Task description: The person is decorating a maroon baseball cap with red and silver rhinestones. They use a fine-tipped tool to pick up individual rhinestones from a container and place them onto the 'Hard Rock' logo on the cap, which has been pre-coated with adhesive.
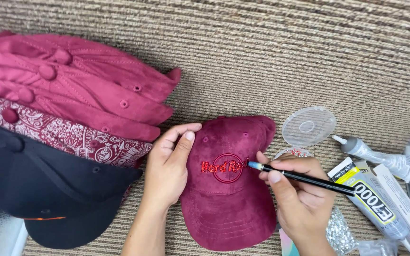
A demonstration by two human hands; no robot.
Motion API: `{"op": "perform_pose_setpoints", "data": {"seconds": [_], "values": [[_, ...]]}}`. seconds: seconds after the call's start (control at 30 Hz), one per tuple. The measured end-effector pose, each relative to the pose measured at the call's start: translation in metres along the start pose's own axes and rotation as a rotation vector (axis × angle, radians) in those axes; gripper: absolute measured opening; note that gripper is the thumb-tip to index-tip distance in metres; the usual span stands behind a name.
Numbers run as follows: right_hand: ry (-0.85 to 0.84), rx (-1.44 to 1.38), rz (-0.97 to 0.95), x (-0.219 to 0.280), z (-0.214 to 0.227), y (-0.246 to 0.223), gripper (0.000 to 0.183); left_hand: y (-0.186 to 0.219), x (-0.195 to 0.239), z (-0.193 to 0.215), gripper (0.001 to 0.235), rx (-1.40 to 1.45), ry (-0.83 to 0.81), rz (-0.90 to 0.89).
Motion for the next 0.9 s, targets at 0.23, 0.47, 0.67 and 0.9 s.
{"op": "perform_pose_setpoints", "data": {"seconds": [0.23, 0.47, 0.67, 0.9], "values": [[-0.006, 0.011, 0.015, -0.003, 0.002, 0.000, 0.021, 0.000, 0.000, -0.004, 0.027, -0.019, 0.002, -0.019], [-0.012, 0.035, 0.029, -0.003, 0.001, 0.001, 0.020, -0.001, 0.000, -0.004, 0.026, 0.003, 0.014, 0.004], [0.172, -0.136, 0.032, -0.009, 0.036, -0.002, 0.019, -0.002, 0.000, -0.001, 0.027, 0.036, 0.025, 0.032], [0.394, -0.065, -0.009, -0.048, 0.124, 0.005, 0.011, -0.011, -0.004, -0.003, 0.027, 0.055, 0.043, 0.036]]}}
Point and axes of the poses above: each hand's wrist, its own x-axis away from the middle knuckle, its own z-axis out of the back of the hand, y = z × x, the point moved 3 cm from there along -x, towards the middle knuckle, and after that the axes turned 8 degrees about x, right-handed, at the moved point
